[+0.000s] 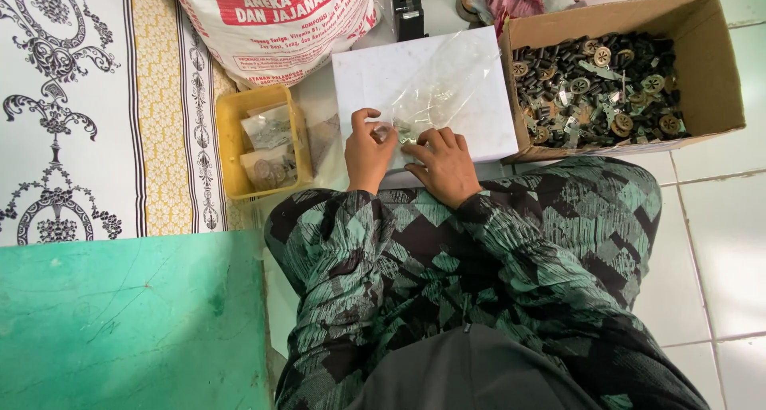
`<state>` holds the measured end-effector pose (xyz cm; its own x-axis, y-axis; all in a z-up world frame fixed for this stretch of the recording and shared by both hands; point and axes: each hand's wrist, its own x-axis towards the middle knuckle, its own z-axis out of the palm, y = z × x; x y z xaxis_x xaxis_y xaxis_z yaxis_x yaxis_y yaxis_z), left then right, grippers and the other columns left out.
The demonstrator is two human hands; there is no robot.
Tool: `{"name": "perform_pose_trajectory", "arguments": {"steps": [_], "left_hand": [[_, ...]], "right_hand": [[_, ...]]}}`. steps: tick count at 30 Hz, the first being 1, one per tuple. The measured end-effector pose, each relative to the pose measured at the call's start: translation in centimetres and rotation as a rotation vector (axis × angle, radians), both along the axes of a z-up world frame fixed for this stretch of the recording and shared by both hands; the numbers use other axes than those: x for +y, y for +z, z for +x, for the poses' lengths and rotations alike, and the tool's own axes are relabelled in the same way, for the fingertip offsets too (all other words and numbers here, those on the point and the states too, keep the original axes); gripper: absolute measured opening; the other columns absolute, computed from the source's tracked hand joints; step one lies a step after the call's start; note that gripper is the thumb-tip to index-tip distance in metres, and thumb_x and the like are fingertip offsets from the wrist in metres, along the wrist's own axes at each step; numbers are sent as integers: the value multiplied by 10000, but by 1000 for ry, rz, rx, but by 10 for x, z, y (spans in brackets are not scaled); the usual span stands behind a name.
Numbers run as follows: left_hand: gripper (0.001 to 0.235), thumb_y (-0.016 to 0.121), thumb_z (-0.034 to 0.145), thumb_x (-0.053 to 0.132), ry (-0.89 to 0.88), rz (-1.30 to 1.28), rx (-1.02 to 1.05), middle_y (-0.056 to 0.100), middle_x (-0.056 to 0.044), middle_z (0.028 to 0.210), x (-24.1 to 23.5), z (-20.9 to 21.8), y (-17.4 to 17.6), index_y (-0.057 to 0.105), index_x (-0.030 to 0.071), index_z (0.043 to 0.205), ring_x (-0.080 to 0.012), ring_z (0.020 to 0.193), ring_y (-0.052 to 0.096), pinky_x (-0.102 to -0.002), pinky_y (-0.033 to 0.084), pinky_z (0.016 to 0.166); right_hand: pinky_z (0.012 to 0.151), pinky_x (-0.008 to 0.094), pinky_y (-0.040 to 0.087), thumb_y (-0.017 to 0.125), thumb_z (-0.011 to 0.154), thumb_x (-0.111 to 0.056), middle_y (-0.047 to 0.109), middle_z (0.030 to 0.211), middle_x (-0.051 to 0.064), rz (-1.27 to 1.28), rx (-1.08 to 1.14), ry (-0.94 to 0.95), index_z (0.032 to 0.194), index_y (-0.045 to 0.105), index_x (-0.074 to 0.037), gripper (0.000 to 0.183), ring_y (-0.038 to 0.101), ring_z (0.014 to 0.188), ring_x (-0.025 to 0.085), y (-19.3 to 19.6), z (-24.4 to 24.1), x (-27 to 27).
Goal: The person sits on the floor and packs small metal buttons from a cardboard box into clear plastic bags. They place the buttons into a bag, seal it, and set it aside in a yellow container. The person then handles a small pink fabric item before returning to sort through the box of buttons.
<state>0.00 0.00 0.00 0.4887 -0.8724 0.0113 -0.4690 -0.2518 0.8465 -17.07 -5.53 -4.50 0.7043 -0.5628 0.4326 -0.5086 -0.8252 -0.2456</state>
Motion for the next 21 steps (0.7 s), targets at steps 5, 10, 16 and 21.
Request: {"name": "perform_pose_trajectory", "arguments": {"steps": [5, 10, 16, 21], "left_hand": [[440, 691, 955, 154, 2, 57, -25, 759, -100, 1008, -5, 2, -4, 462, 186, 1329, -300, 855, 735, -465, 579, 727], [460, 695, 950, 182, 20, 82, -29, 716, -16, 833, 6, -2, -2, 480, 160, 1356, -211, 742, 690, -360, 538, 620], [374, 769, 902, 96, 57, -28, -441, 606, -67, 967, 12, 4, 2, 582, 135, 1224, -288, 941, 650, -376, 565, 688], [134, 748, 948, 192, -129, 46, -565, 513, -8, 963, 7, 6, -36, 720, 195, 1079, -264, 924, 614, -394, 563, 726]], "right_hand": [[907, 395, 431, 813, 863, -293, 558, 1055, -34, -66, -56, 5, 1016, 714, -265, 185, 522, 1047, 211, -5, -3, -3], [955, 420, 425, 786, 895, -212, 591, 1035, -15, -93, -63, 4, 936, 704, -222, 93, 553, 1050, 220, -4, -14, -16], [968, 419, 408, 713, 962, -205, 581, 1105, -13, 70, -23, -10, 1078, 676, -189, 123, 543, 1119, 216, 31, -35, -23], [985, 439, 416, 668, 994, -316, 510, 1290, 38, 6, 89, 63, 1387, 600, -249, 405, 474, 1195, 261, 30, -18, -21]]}}
